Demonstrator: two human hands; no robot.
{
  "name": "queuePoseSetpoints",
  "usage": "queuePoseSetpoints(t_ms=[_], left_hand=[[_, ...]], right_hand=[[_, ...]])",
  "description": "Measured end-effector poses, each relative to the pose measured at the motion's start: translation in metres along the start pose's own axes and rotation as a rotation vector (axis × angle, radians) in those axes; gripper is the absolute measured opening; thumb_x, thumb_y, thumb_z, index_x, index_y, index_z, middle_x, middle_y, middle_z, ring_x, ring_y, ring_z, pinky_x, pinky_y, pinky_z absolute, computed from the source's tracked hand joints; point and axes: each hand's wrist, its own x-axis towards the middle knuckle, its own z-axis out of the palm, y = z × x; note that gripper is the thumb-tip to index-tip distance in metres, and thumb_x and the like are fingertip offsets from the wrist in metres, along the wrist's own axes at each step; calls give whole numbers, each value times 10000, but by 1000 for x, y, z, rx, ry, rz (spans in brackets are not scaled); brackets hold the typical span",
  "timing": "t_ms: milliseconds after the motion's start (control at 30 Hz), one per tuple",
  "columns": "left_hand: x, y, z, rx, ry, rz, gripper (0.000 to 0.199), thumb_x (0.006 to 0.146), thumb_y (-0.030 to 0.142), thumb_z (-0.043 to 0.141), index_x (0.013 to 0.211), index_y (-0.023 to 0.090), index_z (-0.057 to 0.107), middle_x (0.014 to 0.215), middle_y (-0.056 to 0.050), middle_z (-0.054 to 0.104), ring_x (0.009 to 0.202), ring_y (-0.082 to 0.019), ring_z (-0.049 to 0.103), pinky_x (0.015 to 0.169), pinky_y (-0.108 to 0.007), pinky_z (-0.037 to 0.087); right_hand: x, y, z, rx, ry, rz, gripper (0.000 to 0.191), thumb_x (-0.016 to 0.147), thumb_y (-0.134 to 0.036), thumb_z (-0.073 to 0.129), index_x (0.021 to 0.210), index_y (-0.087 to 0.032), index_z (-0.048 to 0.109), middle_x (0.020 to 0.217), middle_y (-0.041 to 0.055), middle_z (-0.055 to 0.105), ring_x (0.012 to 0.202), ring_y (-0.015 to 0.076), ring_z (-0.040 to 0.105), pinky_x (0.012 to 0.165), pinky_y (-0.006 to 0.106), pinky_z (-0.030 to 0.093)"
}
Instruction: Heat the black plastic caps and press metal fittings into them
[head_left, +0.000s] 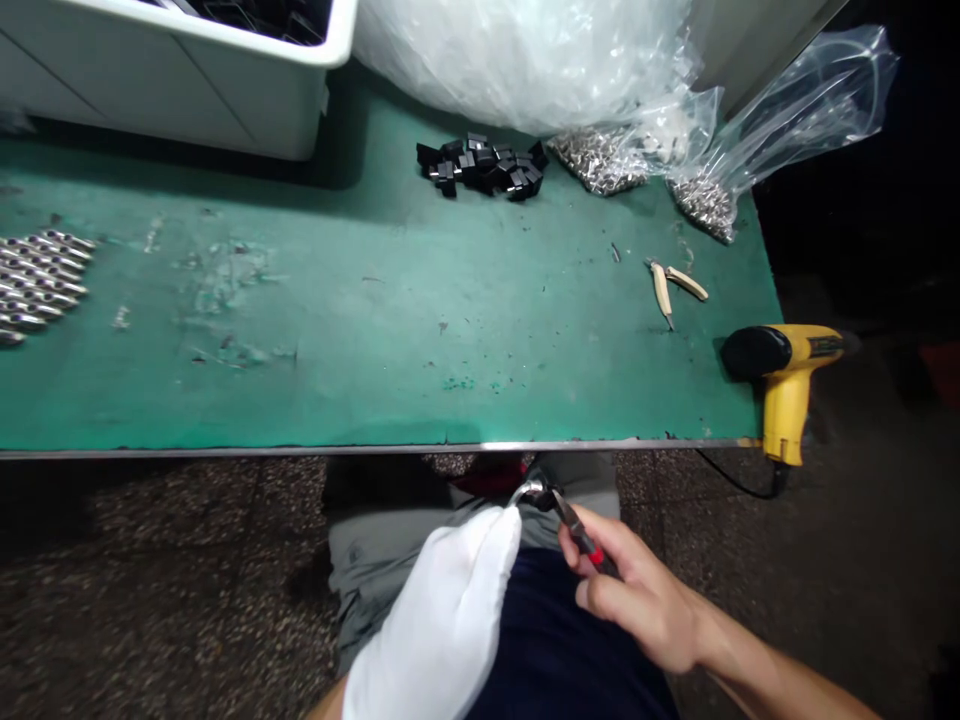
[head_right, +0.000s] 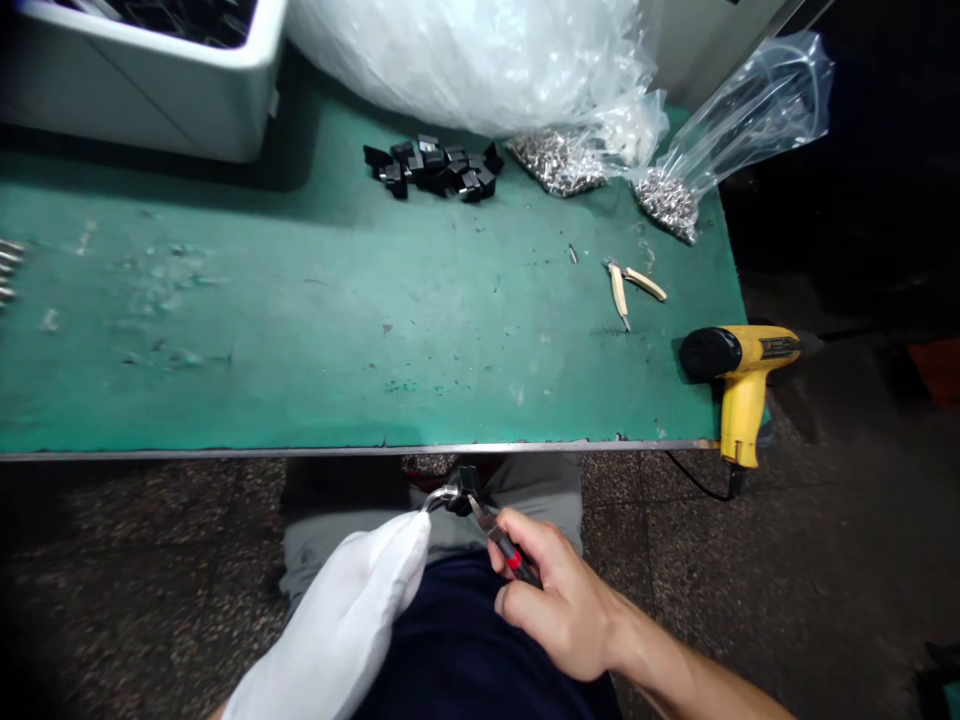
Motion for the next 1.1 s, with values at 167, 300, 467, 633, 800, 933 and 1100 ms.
queuePoseSetpoints(t_ms=[167,300,467,633,800,933,1100], left_hand=[[-1,-4,9,-148,-50,-71,359,1041,343,412,743,203,557,700,36,594,629,-99,524,643,-213,456],[-5,-9,14,-161,27,-83,370,1046,323,399,756,197,591,703,28,625,620,-95,521,615,-217,428],[-11,-18,24,-107,109,-89,371,1043,294,395,791,190,645,715,2,645,623,-110,548,562,-223,426],[-10,-11,29,-103,229,-108,381,1040,297,395,747,199,618,674,8,619,575,-118,541,595,-245,494],[-11,-9,33,28,312,-148,396,1032,311,394,694,211,574,750,-27,678,697,-155,655,718,-294,577],[-16,-22,41,115,413,-107,304,1012,297,420,986,195,706,1042,-94,766,931,-216,728,859,-374,602],[-11,-21,41,36,369,-128,324,1019,316,403,991,210,708,1084,-97,751,1011,-231,709,891,-386,598]], right_hand=[[-1,6,13,136,13,-3,173,700,-188,533,843,-210,436,768,-31,396,709,137,347,636,281,304],[-3,12,24,282,20,-10,185,706,-195,531,860,-212,431,773,-29,388,701,133,331,627,273,290],[-1,15,35,412,44,-6,197,697,-169,532,862,-214,434,778,-27,371,708,132,315,615,268,270],[3,14,42,477,66,-21,210,681,-152,531,860,-213,439,795,-26,374,687,122,312,599,263,269],[5,14,47,495,72,-43,207,680,-155,537,855,-212,443,783,-30,366,654,115,302,588,264,263],[7,14,51,516,109,-43,199,672,-147,535,844,-207,455,783,-28,380,665,116,315,598,263,273],[8,17,56,548,130,-54,202,673,-144,546,846,-206,461,777,-29,377,670,118,312,600,257,284]])
